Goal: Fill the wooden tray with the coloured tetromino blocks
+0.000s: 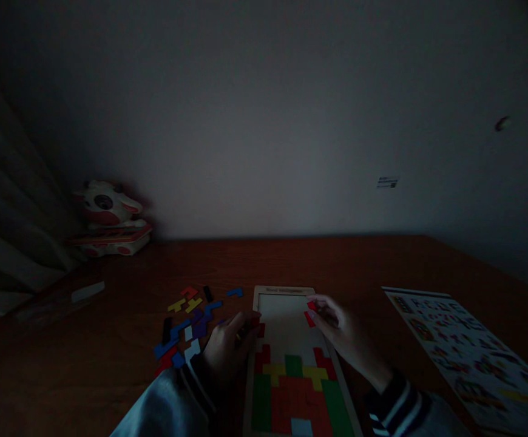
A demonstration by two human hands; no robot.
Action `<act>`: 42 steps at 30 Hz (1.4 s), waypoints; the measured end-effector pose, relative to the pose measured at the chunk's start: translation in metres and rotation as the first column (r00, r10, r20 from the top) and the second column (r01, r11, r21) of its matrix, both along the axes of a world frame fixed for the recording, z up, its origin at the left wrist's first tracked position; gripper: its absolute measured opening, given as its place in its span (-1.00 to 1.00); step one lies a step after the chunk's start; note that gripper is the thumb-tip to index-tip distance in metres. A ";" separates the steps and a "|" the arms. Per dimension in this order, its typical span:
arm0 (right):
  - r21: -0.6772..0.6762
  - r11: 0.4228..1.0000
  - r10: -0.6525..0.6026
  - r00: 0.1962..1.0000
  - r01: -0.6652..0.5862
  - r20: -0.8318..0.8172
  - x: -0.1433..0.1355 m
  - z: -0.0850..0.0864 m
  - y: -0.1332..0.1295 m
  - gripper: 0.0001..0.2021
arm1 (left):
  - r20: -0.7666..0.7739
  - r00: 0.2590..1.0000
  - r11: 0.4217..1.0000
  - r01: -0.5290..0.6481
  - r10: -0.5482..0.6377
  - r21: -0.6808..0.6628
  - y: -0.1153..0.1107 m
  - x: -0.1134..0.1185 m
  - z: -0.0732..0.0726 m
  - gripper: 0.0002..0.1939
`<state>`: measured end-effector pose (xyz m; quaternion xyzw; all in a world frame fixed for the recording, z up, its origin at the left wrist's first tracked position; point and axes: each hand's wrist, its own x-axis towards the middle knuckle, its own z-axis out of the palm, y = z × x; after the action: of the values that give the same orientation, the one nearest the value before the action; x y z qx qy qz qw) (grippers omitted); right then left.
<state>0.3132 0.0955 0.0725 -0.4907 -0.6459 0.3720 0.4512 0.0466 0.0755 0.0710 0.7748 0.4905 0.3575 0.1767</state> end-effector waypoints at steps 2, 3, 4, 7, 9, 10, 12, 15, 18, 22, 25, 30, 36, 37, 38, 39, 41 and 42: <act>0.000 1.000 -0.012 1.000 0.012 0.005 0.000 -0.001 0.000 -0.74 | -0.014 1.000 1.000 -0.001 0.001 -0.002 -0.001 0.001 0.003 -0.77; -0.001 1.000 -0.017 1.000 0.017 0.008 0.000 -0.002 0.001 -0.75 | -0.019 1.000 1.000 0.003 -0.004 -0.005 -0.002 0.001 0.004 -0.75; -0.003 1.000 -0.019 1.000 0.019 0.011 0.000 -0.003 0.001 -0.75 | -0.023 1.000 1.000 0.008 -0.008 -0.007 -0.002 0.000 0.004 -0.74; 0.005 1.000 -0.031 1.000 0.030 0.007 0.000 -0.007 0.002 -0.74 | -0.015 1.000 1.000 0.012 -0.012 0.000 -0.001 -0.001 0.001 -0.71; 0.007 0.998 -0.056 0.998 0.056 0.007 0.003 -0.008 0.004 -0.69 | 0.004 1.000 1.000 0.016 -0.016 0.013 0.000 -0.002 -0.002 -0.69; 0.001 0.998 -0.066 0.998 0.066 0.011 0.005 -0.008 0.004 -0.68 | 0.009 1.000 1.000 0.018 -0.019 0.020 0.001 -0.003 -0.004 -0.69; -0.043 0.998 -0.036 0.999 0.038 0.033 0.011 -0.004 0.005 -0.69 | -0.004 1.000 0.999 0.022 -0.022 0.032 0.001 -0.003 -0.005 -0.70; -0.104 0.993 0.061 0.997 -0.055 0.055 0.022 0.004 0.006 -0.74 | -0.046 0.999 1.000 0.021 -0.019 0.024 0.000 -0.002 -0.005 -0.74; -0.092 0.996 0.025 0.997 -0.018 0.069 0.027 0.011 0.005 -0.71 | -0.071 0.997 1.000 0.025 -0.024 0.013 -0.001 -0.002 -0.005 -0.74; -0.114 0.993 0.022 0.995 -0.012 0.093 0.023 0.012 0.002 -0.71 | -0.083 0.996 0.999 0.031 -0.030 0.014 -0.001 -0.002 -0.005 -0.75; -0.115 0.993 0.045 0.992 -0.031 0.115 0.021 0.009 0.001 -0.72 | -0.084 0.996 0.999 0.035 -0.034 0.011 -0.001 -0.001 -0.005 -0.78; -0.061 0.998 0.031 0.995 -0.025 0.099 0.024 0.005 0.004 -0.72 | -0.081 0.996 0.999 0.045 -0.043 0.014 -0.001 -0.001 -0.006 -0.78; -0.062 0.996 -0.061 0.995 0.066 0.084 0.020 0.011 0.002 -0.70 | -0.083 0.995 0.997 0.057 -0.053 0.047 -0.001 -0.002 -0.005 -0.77; -0.071 0.995 -0.060 0.994 0.066 0.087 0.019 0.012 0.002 -0.70 | -0.089 0.995 0.997 0.059 -0.055 0.045 -0.001 -0.002 -0.005 -0.77; -0.073 0.995 -0.059 0.995 0.065 0.086 0.019 0.013 0.001 -0.69 | -0.095 0.994 0.997 0.060 -0.055 0.044 -0.001 -0.002 -0.004 -0.77; -0.070 0.995 -0.059 0.995 0.065 0.084 0.018 0.013 0.001 -0.68 | -0.102 0.993 0.997 0.062 -0.057 0.042 -0.001 -0.002 -0.004 -0.77; -0.050 0.995 -0.079 0.995 0.082 0.065 0.018 0.012 0.000 -0.68 | -0.111 0.992 0.997 0.064 -0.060 0.039 -0.001 -0.001 -0.003 -0.77; -0.044 0.995 -0.086 0.995 0.088 0.045 0.018 0.011 0.001 -0.68 | -0.114 0.992 0.997 0.063 -0.058 0.037 -0.001 -0.001 -0.003 -0.77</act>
<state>0.3308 0.0963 0.0834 -0.5365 -0.6248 0.3563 0.4415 0.0454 0.0748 0.0676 0.8118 0.4686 0.3173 0.1438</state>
